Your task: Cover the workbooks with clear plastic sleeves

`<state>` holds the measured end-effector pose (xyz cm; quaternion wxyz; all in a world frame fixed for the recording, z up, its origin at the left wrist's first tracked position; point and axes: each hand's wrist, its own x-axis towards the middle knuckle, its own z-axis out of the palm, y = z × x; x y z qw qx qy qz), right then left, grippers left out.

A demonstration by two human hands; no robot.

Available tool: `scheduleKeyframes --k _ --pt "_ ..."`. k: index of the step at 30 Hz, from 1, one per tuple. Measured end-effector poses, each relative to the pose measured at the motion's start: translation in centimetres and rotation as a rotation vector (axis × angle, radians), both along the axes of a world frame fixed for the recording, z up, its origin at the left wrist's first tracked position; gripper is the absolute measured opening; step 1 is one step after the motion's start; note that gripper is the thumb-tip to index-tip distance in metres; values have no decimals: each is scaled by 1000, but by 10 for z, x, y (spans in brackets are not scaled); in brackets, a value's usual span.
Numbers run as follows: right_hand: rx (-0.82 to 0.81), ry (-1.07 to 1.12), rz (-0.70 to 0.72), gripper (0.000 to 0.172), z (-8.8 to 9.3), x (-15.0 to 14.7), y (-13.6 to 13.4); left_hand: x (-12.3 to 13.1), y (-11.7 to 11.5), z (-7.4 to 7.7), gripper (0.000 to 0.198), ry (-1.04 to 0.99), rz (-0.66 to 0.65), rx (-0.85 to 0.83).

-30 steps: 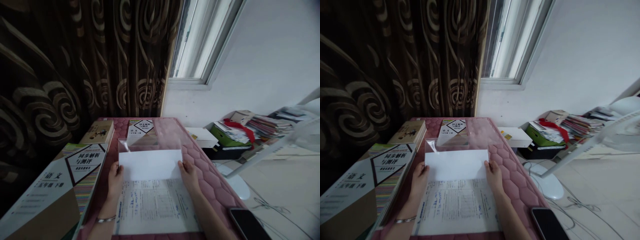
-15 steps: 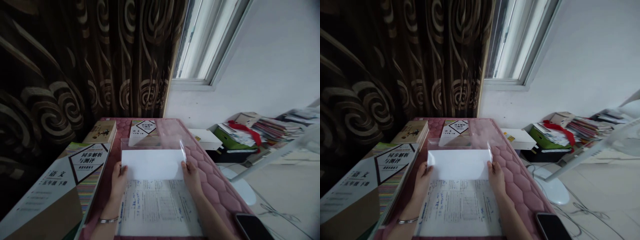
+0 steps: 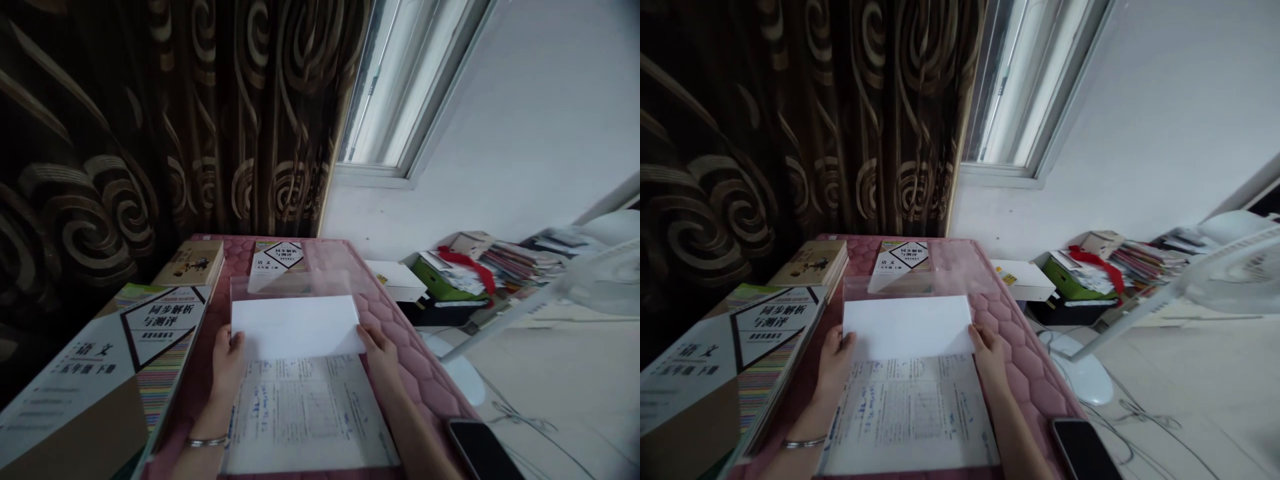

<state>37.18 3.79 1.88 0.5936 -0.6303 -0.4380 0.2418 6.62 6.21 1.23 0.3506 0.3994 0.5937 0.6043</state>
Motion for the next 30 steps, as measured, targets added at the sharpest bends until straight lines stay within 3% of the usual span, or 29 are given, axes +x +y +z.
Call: scheduleKeyframes --k 3,8,14,23,30 --pt "-18 61 29 41 2 -3 2 -1 1 -1 26 7 14 7" --pt "-5 -62 -36 50 2 -10 7 1 -2 4 26 28 13 17" --pt "-7 -2 -60 46 1 -14 7 2 -3 9 28 44 24 27" --pt "36 43 -73 46 5 -16 4 3 -2 3 26 27 17 18" --pt "-7 135 75 47 -3 -8 0 4 -2 9 26 -5 27 44"
